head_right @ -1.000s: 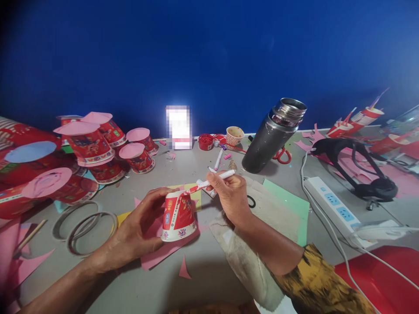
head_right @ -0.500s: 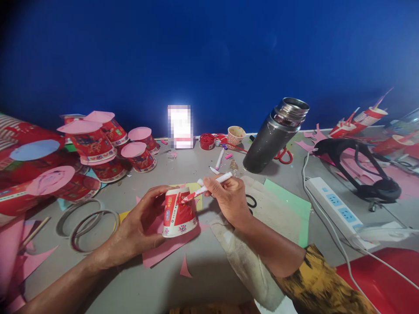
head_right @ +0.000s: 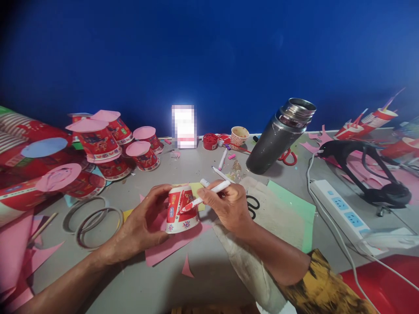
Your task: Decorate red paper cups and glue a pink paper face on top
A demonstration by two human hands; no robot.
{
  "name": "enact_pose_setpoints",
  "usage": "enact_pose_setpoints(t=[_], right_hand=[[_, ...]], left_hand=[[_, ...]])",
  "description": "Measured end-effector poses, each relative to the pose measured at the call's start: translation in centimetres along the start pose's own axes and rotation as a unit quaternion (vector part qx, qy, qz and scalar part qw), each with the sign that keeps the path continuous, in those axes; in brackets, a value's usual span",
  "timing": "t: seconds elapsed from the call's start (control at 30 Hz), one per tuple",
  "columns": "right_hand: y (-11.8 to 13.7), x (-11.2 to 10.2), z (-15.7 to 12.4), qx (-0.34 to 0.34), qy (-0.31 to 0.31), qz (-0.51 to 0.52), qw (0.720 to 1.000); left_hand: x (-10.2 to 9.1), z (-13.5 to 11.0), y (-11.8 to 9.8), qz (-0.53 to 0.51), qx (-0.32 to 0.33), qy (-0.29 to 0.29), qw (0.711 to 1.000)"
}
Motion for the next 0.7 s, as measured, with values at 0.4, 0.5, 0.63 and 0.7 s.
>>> enact_pose_setpoints(t=[0.4,0.5,0.63,0.7], right_hand=[[0.07,-0.22,0.02,-0.016,-0.038,-0.015,0.999],[0.14,-0.27,0.11,-0.014,-0.047,-0.018,0.999],[0.14,0.06,-0.01,-0.01,-0.01,-0.012,1.0],[0.13,-0.07,-0.02,-0.013,-0.024,-0.012,1.0]], left_hand=[[0.24,0.15,-0.58,0.049,0.014,-0.002,0.999],[0.34,0.17,-0.71,0.058,0.022,-0.004,0.998],[0.18,0.15,-0.53,0.062,0.019,-0.011,0.998],[0.13,0.17,-0.46,0.054,0.011,-0.01,0.998]])
Point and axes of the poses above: each hand's wrist, its own z-axis towards the middle knuckle, its own x-axis out of the palm, y = z × x, the point moved 4 cm from there along z, towards the middle knuckle, and after that the axes turned 12 degrees about -z, right-handed, at the moved point
